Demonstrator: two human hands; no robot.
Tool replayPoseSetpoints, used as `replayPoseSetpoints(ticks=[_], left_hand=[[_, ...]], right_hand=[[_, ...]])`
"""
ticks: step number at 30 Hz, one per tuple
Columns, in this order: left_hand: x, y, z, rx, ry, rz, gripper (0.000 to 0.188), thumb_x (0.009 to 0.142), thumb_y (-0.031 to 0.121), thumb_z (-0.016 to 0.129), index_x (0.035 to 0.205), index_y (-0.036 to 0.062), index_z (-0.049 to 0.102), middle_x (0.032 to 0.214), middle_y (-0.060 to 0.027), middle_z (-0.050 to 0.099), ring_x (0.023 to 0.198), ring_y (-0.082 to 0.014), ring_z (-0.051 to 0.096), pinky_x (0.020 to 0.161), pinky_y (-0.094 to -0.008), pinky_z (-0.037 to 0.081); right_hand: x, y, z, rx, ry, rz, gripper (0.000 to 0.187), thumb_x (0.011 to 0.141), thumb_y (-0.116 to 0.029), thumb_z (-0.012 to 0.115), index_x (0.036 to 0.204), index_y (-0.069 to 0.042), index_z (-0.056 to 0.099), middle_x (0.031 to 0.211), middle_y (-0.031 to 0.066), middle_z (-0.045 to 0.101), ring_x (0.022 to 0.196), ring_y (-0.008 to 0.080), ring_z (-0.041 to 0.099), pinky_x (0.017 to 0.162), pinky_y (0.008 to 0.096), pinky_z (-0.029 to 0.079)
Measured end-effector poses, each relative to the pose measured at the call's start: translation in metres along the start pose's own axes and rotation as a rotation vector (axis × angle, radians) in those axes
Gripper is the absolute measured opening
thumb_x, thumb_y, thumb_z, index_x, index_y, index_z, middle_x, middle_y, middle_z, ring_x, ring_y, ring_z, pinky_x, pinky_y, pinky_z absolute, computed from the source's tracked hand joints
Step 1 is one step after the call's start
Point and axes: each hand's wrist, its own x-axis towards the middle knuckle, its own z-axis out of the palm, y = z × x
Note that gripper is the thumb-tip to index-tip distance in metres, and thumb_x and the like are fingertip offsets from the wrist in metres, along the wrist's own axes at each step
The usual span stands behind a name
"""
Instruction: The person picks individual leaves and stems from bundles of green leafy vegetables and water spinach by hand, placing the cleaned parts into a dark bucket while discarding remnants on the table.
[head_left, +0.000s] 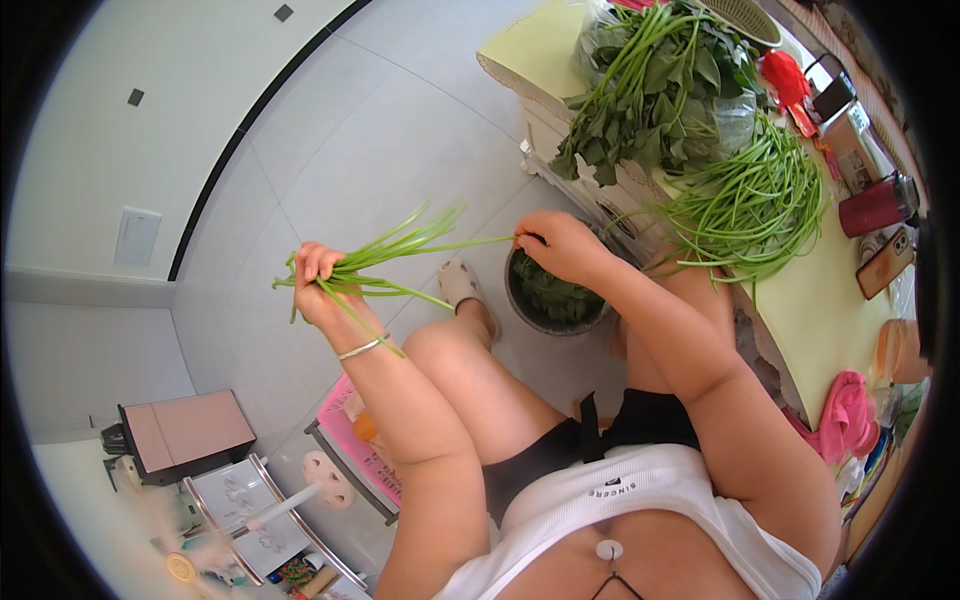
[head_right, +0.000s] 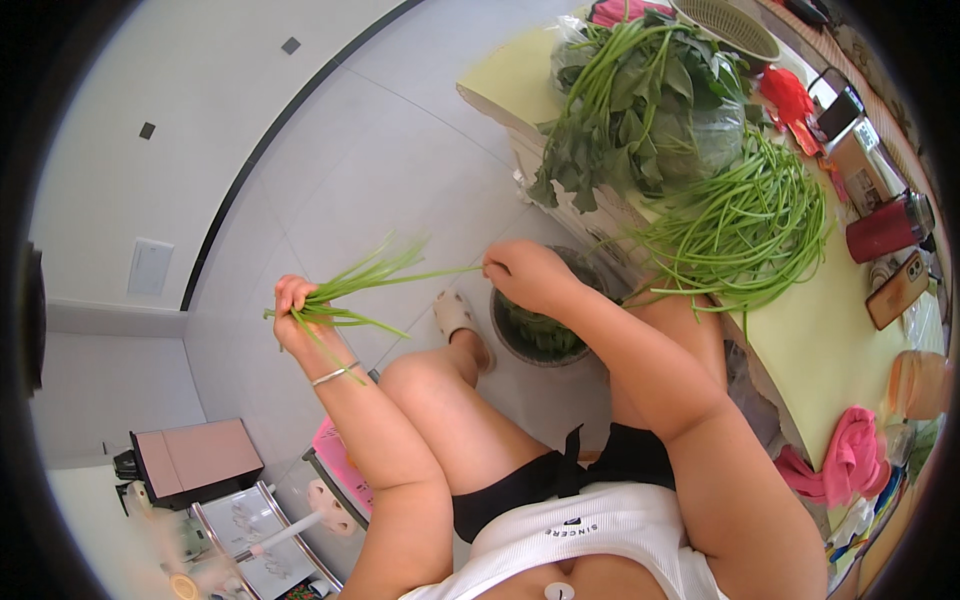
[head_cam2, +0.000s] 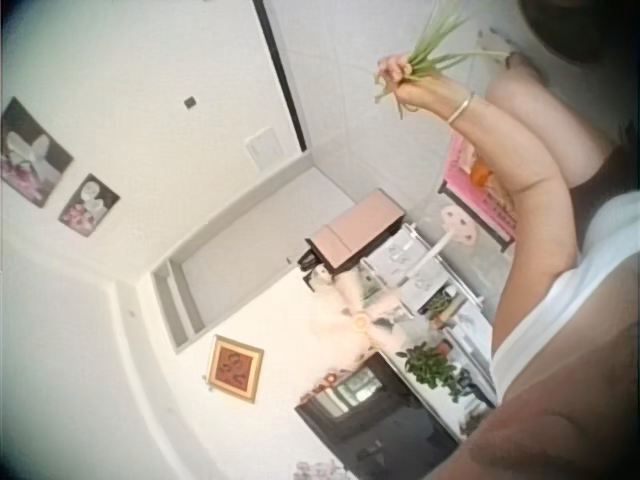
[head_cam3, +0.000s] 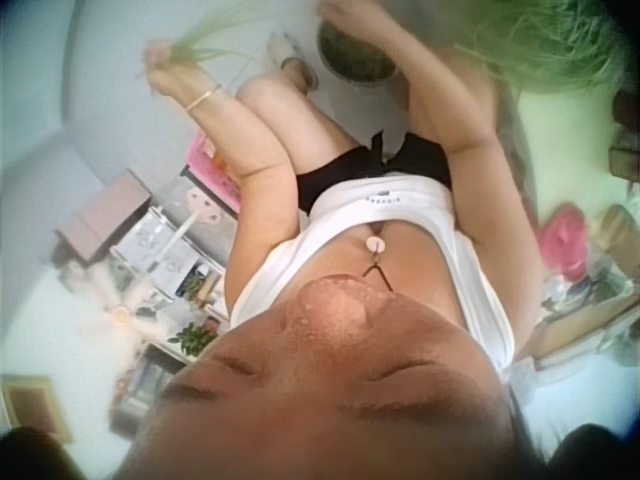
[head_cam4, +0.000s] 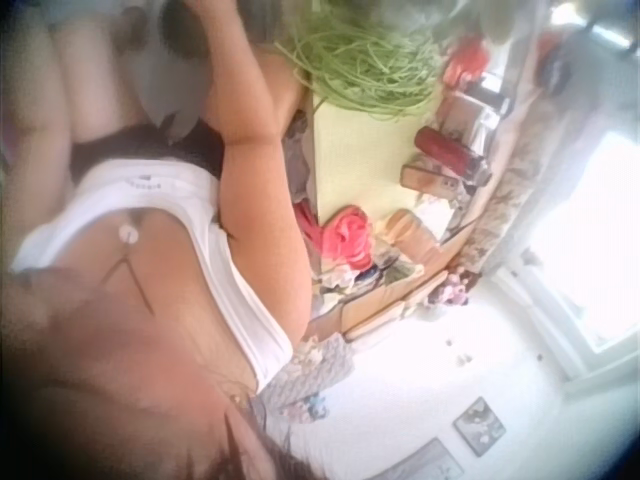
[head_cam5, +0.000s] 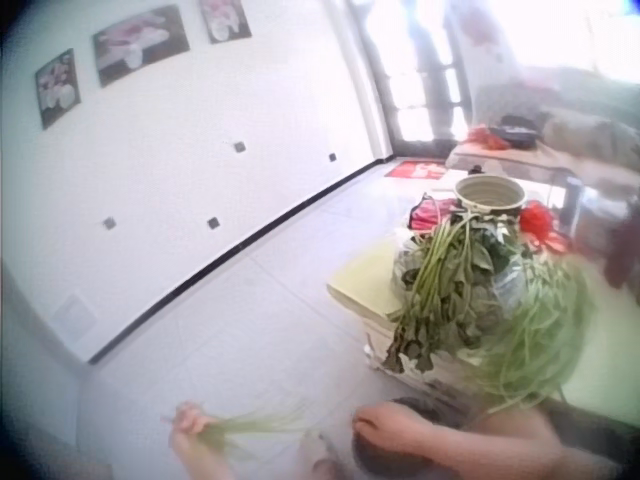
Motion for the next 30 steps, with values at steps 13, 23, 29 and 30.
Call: replayPoseSetpoints(ticks=[13, 23, 29, 30], left_hand=[[-0.047, -0.042, 0.054, 0.829, -0.269, 0.517, 0.017, 0.096, 0.021, 0.05, 0.101, 0.0047, 0.052, 0.073, -0.0027, 0.051, 0.047, -0.0081, 0.033, 0.043, -0.0232, 0.028], [-0.063, -0.105, 0.042, 1.386, -0.529, 0.267, 0.022, 0.094, 0.014, 0.056, 0.111, 0.0004, 0.054, 0.072, -0.0062, 0.057, 0.049, -0.0076, 0.043, 0.046, -0.0215, 0.035], [-0.067, -0.156, 0.042, 2.026, -0.842, 0.462, 0.022, 0.093, 0.008, 0.054, 0.112, -0.0023, 0.052, 0.072, -0.0056, 0.055, 0.055, -0.0119, 0.048, 0.052, -0.025, 0.041], [-0.071, -0.173, 0.047, 2.12, -0.932, 0.518, 0.021, 0.092, 0.007, 0.054, 0.111, -0.0025, 0.053, 0.072, -0.0065, 0.056, 0.056, -0.0138, 0.05, 0.053, -0.0268, 0.043]], right_hand=[[0.005, 0.04, -0.033, 1.023, 0.358, 0.394, 0.013, 0.087, -0.013, 0.054, 0.087, -0.001, 0.06, 0.068, 0.0036, 0.052, 0.059, 0.0182, 0.048, 0.056, 0.0318, 0.044], [-0.014, 0.016, 0.005, -0.524, -0.436, -0.001, 0.032, 0.083, -0.031, 0.063, 0.102, -0.006, 0.065, 0.097, 0.0142, 0.066, 0.096, 0.0343, 0.061, 0.081, 0.047, 0.05], [0.001, 0.034, 0.005, -0.456, -0.486, 0.019, 0.026, 0.082, -0.024, 0.06, 0.097, -0.003, 0.068, 0.098, 0.0137, 0.067, 0.094, 0.0331, 0.064, 0.076, 0.0458, 0.052], [0.004, 0.046, 0.012, -0.451, -0.442, 0.029, 0.023, 0.08, -0.019, 0.059, 0.093, -0.004, 0.07, 0.099, 0.0137, 0.068, 0.094, 0.0326, 0.065, 0.076, 0.0451, 0.052]])
